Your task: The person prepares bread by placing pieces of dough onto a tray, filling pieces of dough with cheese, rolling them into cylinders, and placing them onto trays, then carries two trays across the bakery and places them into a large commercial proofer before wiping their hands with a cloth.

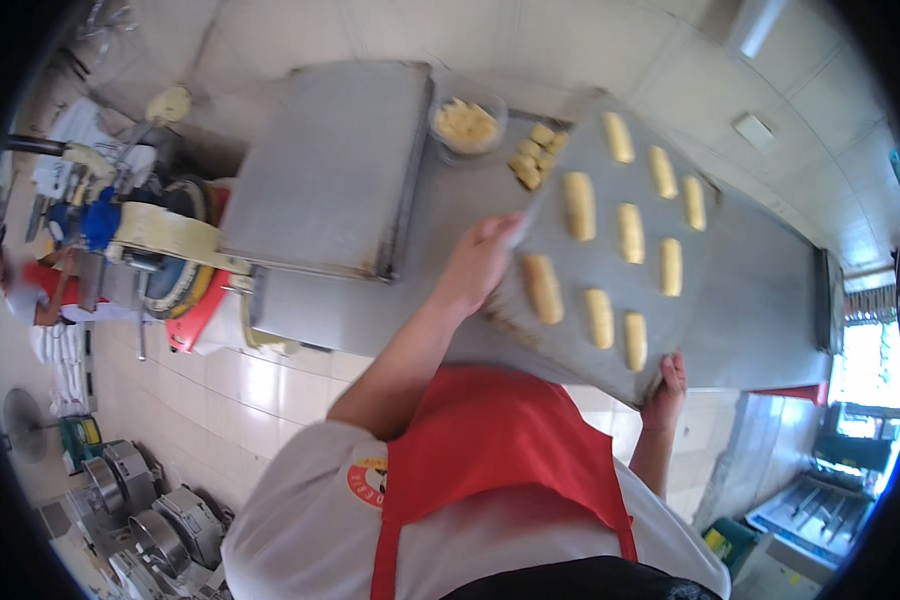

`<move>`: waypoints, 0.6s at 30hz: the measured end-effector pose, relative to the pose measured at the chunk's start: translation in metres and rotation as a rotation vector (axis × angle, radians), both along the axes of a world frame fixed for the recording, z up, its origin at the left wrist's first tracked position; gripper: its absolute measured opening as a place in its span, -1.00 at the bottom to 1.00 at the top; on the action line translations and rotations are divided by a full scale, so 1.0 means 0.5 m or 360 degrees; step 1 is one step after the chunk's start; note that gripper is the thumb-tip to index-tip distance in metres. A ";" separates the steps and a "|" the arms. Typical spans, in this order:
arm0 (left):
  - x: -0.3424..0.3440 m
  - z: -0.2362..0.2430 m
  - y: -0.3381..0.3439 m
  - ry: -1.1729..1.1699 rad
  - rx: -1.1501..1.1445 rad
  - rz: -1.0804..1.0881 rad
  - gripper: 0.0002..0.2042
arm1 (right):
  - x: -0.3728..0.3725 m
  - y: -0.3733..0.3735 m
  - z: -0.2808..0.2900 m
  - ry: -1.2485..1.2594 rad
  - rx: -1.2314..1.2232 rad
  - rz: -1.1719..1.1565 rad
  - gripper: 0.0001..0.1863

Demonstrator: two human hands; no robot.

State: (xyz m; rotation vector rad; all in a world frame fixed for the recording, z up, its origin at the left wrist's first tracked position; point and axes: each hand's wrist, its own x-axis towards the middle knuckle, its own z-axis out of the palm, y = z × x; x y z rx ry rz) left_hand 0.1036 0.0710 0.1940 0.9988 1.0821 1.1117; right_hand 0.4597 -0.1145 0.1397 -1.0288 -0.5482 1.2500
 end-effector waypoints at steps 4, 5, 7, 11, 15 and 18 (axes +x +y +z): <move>0.331 0.026 0.041 0.0319 0.0185 -0.0485 -0.61 | 0.305 -0.154 0.048 -0.0144 -0.0004 -0.0437 -0.52; 0.391 0.034 0.040 0.0526 0.0445 -0.0485 -0.62 | 0.375 -0.174 0.047 -0.0110 -0.0045 -0.0558 -0.53; 0.404 -0.010 0.043 0.0750 0.0866 -0.0395 -0.68 | 0.419 -0.199 -0.001 -0.0070 -0.0064 -0.0792 -0.56; 0.339 -0.184 0.041 0.1070 0.0823 -0.0440 -0.70 | 0.571 -0.224 -0.115 -0.0026 -0.0124 -0.0928 -0.69; 0.352 -0.250 -0.006 0.1490 0.0864 -0.0442 -0.68 | 0.786 -0.257 -0.251 -0.0095 -0.0258 -0.0916 -0.78; 0.358 -0.271 -0.043 0.1692 0.0946 -0.0642 -0.65 | 0.856 -0.319 -0.317 -0.0334 -0.0674 -0.1009 -0.74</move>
